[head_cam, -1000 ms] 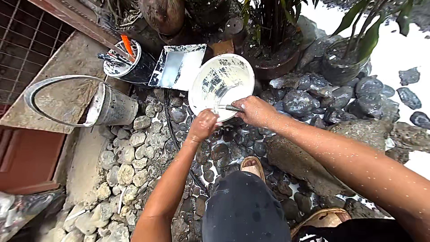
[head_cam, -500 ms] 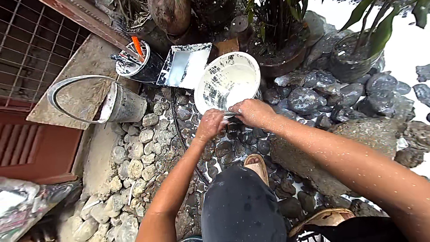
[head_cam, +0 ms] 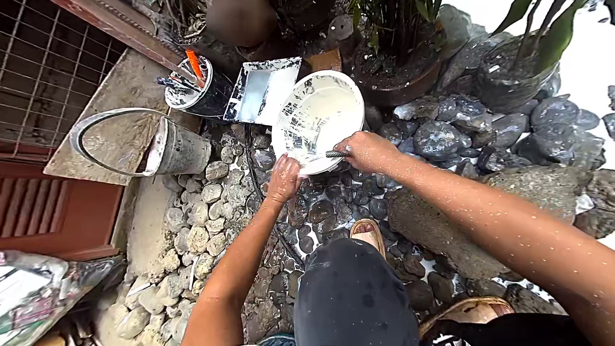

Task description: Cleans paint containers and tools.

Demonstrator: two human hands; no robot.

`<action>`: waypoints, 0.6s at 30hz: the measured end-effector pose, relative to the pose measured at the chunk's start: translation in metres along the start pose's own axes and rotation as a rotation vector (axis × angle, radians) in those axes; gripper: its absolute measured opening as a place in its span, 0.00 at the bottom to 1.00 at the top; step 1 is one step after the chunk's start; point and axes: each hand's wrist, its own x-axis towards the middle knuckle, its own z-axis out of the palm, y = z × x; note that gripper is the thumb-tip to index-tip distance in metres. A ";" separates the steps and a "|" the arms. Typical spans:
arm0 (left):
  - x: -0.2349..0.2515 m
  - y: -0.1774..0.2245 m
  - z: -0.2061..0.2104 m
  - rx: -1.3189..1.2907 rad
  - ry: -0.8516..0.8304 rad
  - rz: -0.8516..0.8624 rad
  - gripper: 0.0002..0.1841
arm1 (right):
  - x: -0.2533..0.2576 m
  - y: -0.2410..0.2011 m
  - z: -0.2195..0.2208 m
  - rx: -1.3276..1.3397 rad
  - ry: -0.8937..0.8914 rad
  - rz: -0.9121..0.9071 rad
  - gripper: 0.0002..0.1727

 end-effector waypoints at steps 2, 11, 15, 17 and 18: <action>0.022 0.046 -0.007 -0.003 -0.061 -0.043 0.21 | -0.002 0.004 -0.002 -0.001 -0.003 -0.007 0.11; 0.006 -0.020 -0.035 0.001 -0.244 0.042 0.28 | -0.003 0.007 -0.015 -0.057 -0.049 0.010 0.11; 0.033 0.040 -0.026 -0.029 -0.322 0.000 0.23 | -0.007 0.016 -0.020 -0.089 -0.063 0.005 0.09; 0.049 0.078 -0.021 -0.071 -0.329 -0.060 0.20 | -0.007 0.014 -0.022 -0.111 -0.107 0.002 0.09; 0.048 0.080 -0.020 -0.073 -0.308 -0.047 0.20 | -0.007 0.015 -0.024 -0.115 -0.111 0.003 0.09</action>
